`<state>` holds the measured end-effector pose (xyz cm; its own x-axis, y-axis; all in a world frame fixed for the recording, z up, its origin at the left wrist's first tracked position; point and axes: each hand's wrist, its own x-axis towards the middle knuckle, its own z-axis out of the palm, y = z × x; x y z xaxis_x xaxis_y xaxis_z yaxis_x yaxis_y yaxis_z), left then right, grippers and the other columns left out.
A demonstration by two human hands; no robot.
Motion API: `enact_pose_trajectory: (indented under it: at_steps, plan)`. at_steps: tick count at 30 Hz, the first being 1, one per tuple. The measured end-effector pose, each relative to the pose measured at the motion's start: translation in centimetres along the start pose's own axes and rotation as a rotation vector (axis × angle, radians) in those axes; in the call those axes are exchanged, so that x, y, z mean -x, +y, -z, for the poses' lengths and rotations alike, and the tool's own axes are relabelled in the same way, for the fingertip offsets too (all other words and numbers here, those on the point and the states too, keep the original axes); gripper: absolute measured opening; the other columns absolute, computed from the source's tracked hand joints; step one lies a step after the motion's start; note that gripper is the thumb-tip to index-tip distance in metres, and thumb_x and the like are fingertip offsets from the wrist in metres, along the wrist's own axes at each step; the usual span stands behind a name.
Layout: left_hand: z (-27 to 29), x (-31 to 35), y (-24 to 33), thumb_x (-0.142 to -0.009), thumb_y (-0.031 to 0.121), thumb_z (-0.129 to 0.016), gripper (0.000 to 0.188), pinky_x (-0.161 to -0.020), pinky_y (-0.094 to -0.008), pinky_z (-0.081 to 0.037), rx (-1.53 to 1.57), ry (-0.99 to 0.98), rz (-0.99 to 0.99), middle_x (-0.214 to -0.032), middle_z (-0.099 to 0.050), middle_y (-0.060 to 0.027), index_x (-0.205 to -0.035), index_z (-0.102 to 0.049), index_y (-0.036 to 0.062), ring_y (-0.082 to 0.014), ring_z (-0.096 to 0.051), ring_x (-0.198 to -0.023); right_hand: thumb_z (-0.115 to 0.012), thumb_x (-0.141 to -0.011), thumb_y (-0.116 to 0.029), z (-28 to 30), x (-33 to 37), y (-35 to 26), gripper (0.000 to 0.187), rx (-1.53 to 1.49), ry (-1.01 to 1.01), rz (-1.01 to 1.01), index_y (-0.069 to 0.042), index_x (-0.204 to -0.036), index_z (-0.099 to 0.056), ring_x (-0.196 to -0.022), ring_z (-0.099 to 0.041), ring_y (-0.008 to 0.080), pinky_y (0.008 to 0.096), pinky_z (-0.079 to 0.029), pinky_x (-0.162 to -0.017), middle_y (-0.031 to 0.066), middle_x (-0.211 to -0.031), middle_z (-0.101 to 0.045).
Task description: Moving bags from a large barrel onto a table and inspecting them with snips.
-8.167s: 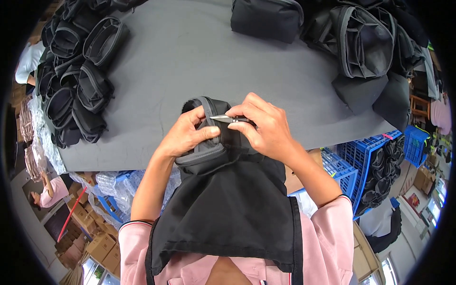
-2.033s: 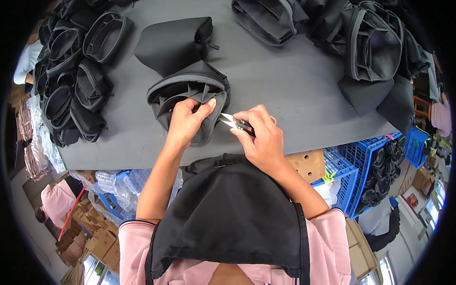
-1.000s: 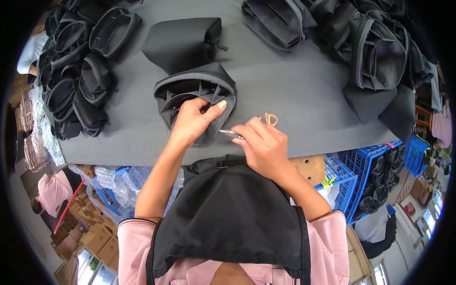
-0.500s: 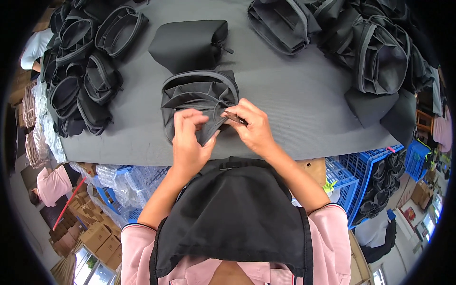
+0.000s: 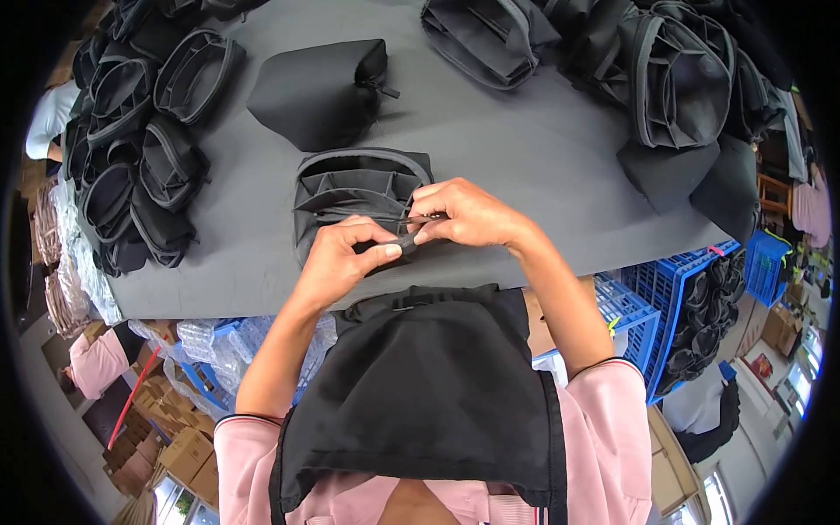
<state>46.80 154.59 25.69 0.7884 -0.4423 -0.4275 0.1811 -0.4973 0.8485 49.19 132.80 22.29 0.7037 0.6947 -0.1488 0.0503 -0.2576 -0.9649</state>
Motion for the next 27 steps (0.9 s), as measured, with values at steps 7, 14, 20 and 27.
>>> enact_pose_trajectory:
  at_steps: [7,14,20,27]
  plan:
    - [-1.1,-0.1,-1.3,-0.081,0.007,-0.068,0.017,-0.073,-0.0203,-0.046,0.917,-0.237,0.245,-0.086,-0.061,-0.0002,-0.095,-0.061,0.0009,-0.0060,-0.056,-0.079,-0.063,-0.076,-0.003,-3.0,1.9,-0.6,0.019,-0.226,0.433,-0.170,-0.001,-0.096,-0.062,-0.064,-0.046,0.0092,0.0229,-0.038,-0.057,0.0009,-0.072,-0.047]
    - [-2.6,0.2,-1.7,-0.077,0.003,-0.070,0.023,-0.077,-0.0208,-0.046,0.950,-0.168,0.142,-0.090,-0.055,0.0019,-0.094,-0.054,0.0041,-0.0053,-0.053,-0.083,-0.067,-0.075,-0.009,-5.0,5.5,-4.2,0.026,0.114,0.794,-0.219,-0.006,-0.099,-0.058,-0.068,-0.054,0.0178,0.0285,-0.044,-0.061,0.0071,-0.085,-0.053]
    - [-2.5,0.1,-1.1,-0.078,0.003,-0.070,0.023,-0.077,-0.0209,-0.046,0.946,-0.170,0.123,-0.089,-0.056,0.0010,-0.095,-0.054,0.0045,-0.0056,-0.054,-0.083,-0.070,-0.069,-0.007,-4.5,5.4,-4.8,0.026,0.279,0.677,-0.116,-0.009,-0.093,-0.063,-0.062,-0.056,0.0202,0.0308,-0.044,-0.057,0.0033,-0.079,-0.054]
    - [-2.7,0.3,-1.0,-0.076,0.004,-0.071,0.025,-0.075,-0.0205,-0.046,0.938,-0.150,0.125,-0.089,-0.056,0.0011,-0.094,-0.054,0.0047,-0.0059,-0.055,-0.081,-0.070,-0.066,-0.005,-4.5,5.5,-4.8,0.026,0.555,0.659,0.003,-0.008,-0.091,-0.064,-0.062,-0.055,0.0224,0.0299,-0.043,-0.055,0.0055,-0.077,-0.054]
